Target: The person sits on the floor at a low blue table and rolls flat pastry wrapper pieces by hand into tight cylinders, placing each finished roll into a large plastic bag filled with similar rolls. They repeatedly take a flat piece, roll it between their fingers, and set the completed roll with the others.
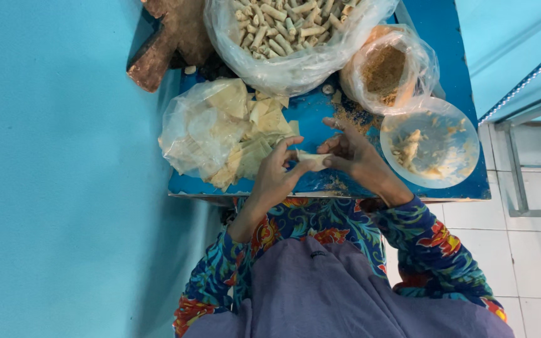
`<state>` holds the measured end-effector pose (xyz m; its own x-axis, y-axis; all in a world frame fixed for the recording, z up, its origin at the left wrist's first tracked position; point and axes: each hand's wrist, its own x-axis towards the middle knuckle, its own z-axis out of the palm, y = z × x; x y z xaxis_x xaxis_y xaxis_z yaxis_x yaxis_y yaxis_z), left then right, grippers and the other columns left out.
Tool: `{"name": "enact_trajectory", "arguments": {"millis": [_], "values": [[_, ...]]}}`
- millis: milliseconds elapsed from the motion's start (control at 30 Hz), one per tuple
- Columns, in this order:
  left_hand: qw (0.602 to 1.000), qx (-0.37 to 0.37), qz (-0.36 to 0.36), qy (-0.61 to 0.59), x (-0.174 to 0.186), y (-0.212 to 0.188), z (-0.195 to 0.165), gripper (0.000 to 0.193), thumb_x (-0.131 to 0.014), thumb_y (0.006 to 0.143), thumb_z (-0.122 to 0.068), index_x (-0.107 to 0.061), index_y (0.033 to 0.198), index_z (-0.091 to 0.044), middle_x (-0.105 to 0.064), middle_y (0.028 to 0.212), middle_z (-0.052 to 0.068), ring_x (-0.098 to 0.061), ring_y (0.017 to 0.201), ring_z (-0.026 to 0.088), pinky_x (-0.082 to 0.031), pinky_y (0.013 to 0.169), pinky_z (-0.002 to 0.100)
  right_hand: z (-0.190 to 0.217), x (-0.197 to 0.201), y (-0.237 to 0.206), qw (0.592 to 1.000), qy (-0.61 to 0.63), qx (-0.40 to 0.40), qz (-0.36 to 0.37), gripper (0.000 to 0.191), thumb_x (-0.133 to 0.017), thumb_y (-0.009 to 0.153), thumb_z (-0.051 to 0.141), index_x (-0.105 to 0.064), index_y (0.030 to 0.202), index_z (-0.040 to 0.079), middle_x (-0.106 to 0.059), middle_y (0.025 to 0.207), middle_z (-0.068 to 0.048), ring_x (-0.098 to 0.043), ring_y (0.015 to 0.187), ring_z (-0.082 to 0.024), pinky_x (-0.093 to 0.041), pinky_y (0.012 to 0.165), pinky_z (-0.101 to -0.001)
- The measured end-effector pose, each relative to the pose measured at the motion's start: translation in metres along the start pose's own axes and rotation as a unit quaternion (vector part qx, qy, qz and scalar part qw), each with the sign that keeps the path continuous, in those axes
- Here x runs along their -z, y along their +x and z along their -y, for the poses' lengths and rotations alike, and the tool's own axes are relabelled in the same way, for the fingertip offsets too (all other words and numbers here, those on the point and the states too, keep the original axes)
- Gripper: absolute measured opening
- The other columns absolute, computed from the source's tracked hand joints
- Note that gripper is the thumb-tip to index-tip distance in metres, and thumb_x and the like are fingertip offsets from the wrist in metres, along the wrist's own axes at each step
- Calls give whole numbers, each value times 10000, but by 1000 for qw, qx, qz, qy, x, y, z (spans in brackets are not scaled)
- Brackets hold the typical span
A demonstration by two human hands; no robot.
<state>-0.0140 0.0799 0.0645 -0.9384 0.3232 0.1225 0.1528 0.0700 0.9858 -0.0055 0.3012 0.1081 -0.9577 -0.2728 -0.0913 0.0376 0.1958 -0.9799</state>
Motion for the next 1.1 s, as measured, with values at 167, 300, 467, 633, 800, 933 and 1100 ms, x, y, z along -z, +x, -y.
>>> {"name": "enact_trajectory", "arguments": {"millis": [167, 300, 467, 633, 800, 933, 1100], "values": [[992, -83, -59, 74, -11, 13, 3, 324, -731, 958, -113, -659, 1274, -120, -754, 1082, 65, -718, 1006, 218, -559, 871, 365, 11, -2, -1, 969, -195, 142, -54, 744, -668, 908, -104, -361, 1560, 80, -634, 1170, -112, -668, 1072, -200, -568, 948, -336], [967, -190, -69, 155, -15, 6, 15, 322, -685, 977, -17, -648, 1285, -108, -722, 1092, 68, -683, 1039, 261, -516, 919, 424, 15, -4, -14, 902, -364, 225, -50, 768, -615, 843, -165, -395, 1541, 68, -637, 1185, -137, -641, 1110, -279, -506, 1004, -401], [934, -194, -15, 299, -17, -21, 33, 402, -629, 906, 123, -670, 1250, -80, -708, 1045, 59, -660, 1071, 255, -401, 1004, 496, 0, 4, -35, 973, -219, 68, -17, 646, -555, 854, -169, -551, 1454, 70, -634, 1216, -107, -603, 1160, -215, -474, 1046, -351], [901, -258, -15, 348, -18, -29, 42, 316, -674, 855, 60, -706, 1133, -87, -674, 1099, 65, -640, 1132, 261, -378, 1045, 512, -17, 22, -27, 998, -11, -50, 42, 390, -523, 832, -193, -625, 1166, -18, -634, 1424, -7, -558, 1294, -118, -418, 1110, -303], [888, -298, -4, 349, -15, -40, 45, 270, -692, 900, -1, -717, 1153, -91, -660, 1150, 54, -630, 1166, 243, -415, 1081, 480, -15, 20, -21, 987, -157, 17, 44, 662, -537, 808, -195, -651, 1379, 120, -658, 1292, -48, -564, 1092, -195, -446, 1037, -313], [885, -316, 0, 342, -13, -44, 44, 292, -691, 886, 0, -729, 1167, -70, -654, 1137, 69, -627, 1164, 256, -471, 1054, 461, -10, 5, -12, 960, -255, 87, 69, 860, -437, 736, -236, -663, 1435, 212, -563, 1111, -82, -544, 1063, -259, -430, 1007, -384], [897, -307, -3, 318, -15, -47, 45, 280, -681, 899, 32, -726, 1165, -41, -649, 1146, 96, -622, 1159, 288, -520, 1012, 438, -8, -10, -5, 764, -608, 211, 35, 618, -620, 862, 45, -674, 1433, 276, -533, 1023, -66, -475, 992, -276, -371, 930, -468]]}}
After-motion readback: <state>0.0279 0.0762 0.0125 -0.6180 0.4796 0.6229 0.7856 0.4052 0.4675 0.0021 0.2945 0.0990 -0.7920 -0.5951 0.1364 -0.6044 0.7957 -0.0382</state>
